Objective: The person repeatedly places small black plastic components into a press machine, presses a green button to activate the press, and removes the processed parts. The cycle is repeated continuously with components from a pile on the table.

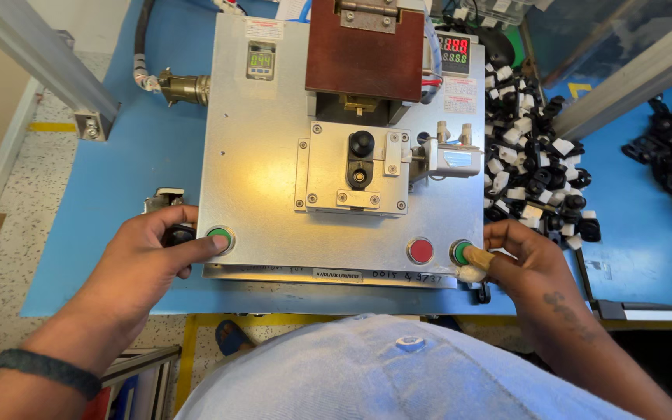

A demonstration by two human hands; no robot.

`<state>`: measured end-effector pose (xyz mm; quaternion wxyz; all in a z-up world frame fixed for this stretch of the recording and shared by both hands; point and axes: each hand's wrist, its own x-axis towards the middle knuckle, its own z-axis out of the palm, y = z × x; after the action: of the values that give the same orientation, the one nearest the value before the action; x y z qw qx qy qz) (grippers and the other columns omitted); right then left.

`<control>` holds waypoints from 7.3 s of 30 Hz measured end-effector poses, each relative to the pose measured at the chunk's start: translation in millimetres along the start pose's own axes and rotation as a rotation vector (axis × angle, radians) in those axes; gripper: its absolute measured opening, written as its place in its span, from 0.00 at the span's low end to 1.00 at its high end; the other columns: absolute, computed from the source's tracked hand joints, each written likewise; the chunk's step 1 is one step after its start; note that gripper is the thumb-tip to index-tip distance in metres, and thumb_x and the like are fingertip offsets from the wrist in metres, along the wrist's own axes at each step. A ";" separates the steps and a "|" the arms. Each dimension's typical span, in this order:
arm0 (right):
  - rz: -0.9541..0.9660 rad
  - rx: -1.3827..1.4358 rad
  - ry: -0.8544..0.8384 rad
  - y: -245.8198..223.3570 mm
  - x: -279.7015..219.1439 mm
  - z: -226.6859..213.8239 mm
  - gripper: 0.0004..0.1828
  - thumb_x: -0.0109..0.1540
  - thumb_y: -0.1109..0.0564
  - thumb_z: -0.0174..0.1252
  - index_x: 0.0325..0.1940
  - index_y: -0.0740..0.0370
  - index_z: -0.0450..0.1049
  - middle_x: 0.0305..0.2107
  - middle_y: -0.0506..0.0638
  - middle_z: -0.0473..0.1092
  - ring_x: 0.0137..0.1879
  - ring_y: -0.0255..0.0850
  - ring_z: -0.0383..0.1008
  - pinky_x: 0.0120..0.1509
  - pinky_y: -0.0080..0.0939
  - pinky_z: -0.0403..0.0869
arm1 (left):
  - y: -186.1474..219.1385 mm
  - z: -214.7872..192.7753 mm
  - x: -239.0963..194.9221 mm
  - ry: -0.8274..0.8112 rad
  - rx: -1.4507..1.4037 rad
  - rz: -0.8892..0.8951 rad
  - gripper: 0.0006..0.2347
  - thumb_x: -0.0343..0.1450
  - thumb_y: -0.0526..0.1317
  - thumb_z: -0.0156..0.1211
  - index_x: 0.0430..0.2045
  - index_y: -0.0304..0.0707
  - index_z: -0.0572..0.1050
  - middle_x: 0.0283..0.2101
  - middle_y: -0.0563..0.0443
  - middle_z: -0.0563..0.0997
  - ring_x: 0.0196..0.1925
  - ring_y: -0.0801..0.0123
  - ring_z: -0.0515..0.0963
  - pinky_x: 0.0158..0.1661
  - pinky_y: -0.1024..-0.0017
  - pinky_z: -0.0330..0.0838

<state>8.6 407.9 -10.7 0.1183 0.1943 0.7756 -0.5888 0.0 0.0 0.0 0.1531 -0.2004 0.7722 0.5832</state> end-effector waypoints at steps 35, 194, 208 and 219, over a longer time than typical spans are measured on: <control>-1.227 -0.701 0.534 -101.4 -29.5 143.8 0.10 0.62 0.69 0.61 0.46 0.60 0.77 0.43 0.51 0.76 0.56 0.47 0.73 0.63 0.43 0.67 | 2.2 -7.5 -0.3 -0.072 0.172 0.182 0.22 0.58 0.43 0.77 0.44 0.38 0.77 0.36 0.47 0.87 0.38 0.65 0.85 0.44 0.69 0.78; -1.171 -0.772 0.548 -105.0 -31.7 142.2 0.11 0.61 0.62 0.69 0.46 0.59 0.77 0.41 0.50 0.74 0.53 0.48 0.71 0.61 0.47 0.66 | -8.9 -45.2 14.0 0.098 -0.123 -0.130 0.08 0.67 0.40 0.67 0.35 0.38 0.82 0.28 0.54 0.82 0.32 0.74 0.79 0.33 0.71 0.70; -1.145 -0.652 0.693 -99.3 -23.9 159.0 0.02 0.67 0.63 0.65 0.43 0.60 0.78 0.33 0.49 0.73 0.50 0.45 0.70 0.59 0.41 0.67 | 19.8 -49.6 36.5 -0.188 0.059 -0.022 0.09 0.66 0.45 0.70 0.33 0.40 0.84 0.25 0.54 0.80 0.28 0.76 0.75 0.31 0.73 0.70; -1.028 -0.646 0.627 -101.2 -39.1 118.9 0.05 0.68 0.65 0.60 0.48 0.65 0.75 0.41 0.52 0.73 0.51 0.44 0.70 0.58 0.40 0.69 | 10.7 -17.9 11.8 -0.139 -0.034 -0.060 0.12 0.61 0.41 0.76 0.31 0.33 0.82 0.25 0.51 0.82 0.26 0.73 0.75 0.32 0.73 0.69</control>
<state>-6.3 264.1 60.1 -0.3546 -0.0822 0.9038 -0.2252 -15.6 -16.2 8.3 0.2204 -0.1847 0.7435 0.6038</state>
